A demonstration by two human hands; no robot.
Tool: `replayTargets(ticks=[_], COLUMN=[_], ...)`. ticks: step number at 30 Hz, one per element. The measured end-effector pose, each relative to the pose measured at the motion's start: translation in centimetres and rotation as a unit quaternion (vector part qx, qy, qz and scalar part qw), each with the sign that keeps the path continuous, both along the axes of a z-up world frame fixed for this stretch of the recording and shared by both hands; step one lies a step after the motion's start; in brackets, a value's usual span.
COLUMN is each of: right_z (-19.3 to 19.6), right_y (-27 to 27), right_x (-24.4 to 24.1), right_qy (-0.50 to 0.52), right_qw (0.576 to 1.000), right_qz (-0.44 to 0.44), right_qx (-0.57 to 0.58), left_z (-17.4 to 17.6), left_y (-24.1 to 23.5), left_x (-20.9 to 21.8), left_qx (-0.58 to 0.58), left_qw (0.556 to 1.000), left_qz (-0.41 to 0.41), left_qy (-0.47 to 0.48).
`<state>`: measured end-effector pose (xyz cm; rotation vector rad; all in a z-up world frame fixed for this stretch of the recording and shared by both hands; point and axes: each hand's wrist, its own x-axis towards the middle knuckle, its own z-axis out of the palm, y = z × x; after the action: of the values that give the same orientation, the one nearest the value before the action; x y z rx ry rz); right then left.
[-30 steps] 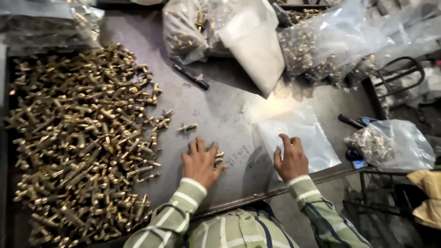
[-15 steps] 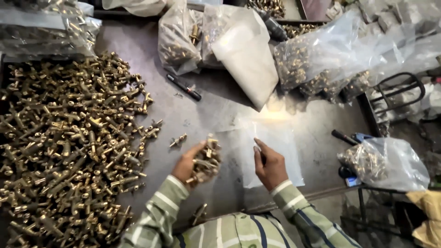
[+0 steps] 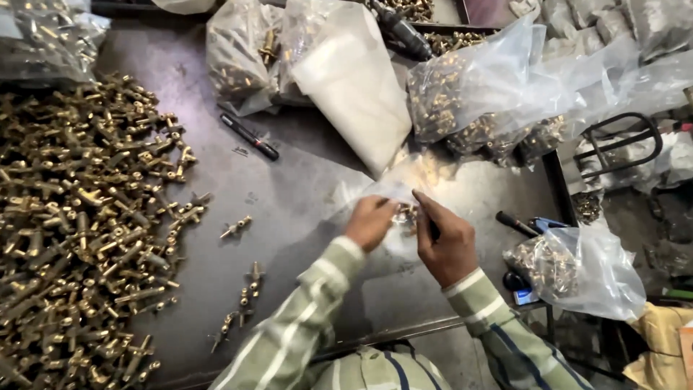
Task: Sorting and placing small brass fittings or components into plastic bags.
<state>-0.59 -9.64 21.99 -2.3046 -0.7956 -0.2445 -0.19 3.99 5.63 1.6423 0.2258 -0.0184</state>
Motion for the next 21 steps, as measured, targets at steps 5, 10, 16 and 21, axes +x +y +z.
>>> replayTargets(ticks=[5, 10, 16, 21], right_z=[-1.1, -5.5, -12.3, -15.3], right_y=[1.4, 7.1, 10.9, 8.1], right_x=[-4.5, -9.8, -12.9, -11.8], right_qy=[0.15, 0.166, 0.063, 0.028], right_qw=[0.985, 0.917, 0.884, 0.934], right_qz=[0.085, 0.363, 0.452, 0.354], right_qx=[-0.008, -0.013, -0.103, -0.047], left_z=[7.8, 4.5, 3.6, 4.9], left_y=[12.9, 20.7, 17.8, 17.8], left_x=[-10.0, -15.0, -17.7, -17.7], left_qx=[0.34, 0.656, 0.6, 0.502], left_qw=[0.927, 0.731, 0.781, 0.849], left_qz=[0.157, 0.134, 0.072, 0.08], left_qy=[-0.013, 0.132, 0.16, 0.142])
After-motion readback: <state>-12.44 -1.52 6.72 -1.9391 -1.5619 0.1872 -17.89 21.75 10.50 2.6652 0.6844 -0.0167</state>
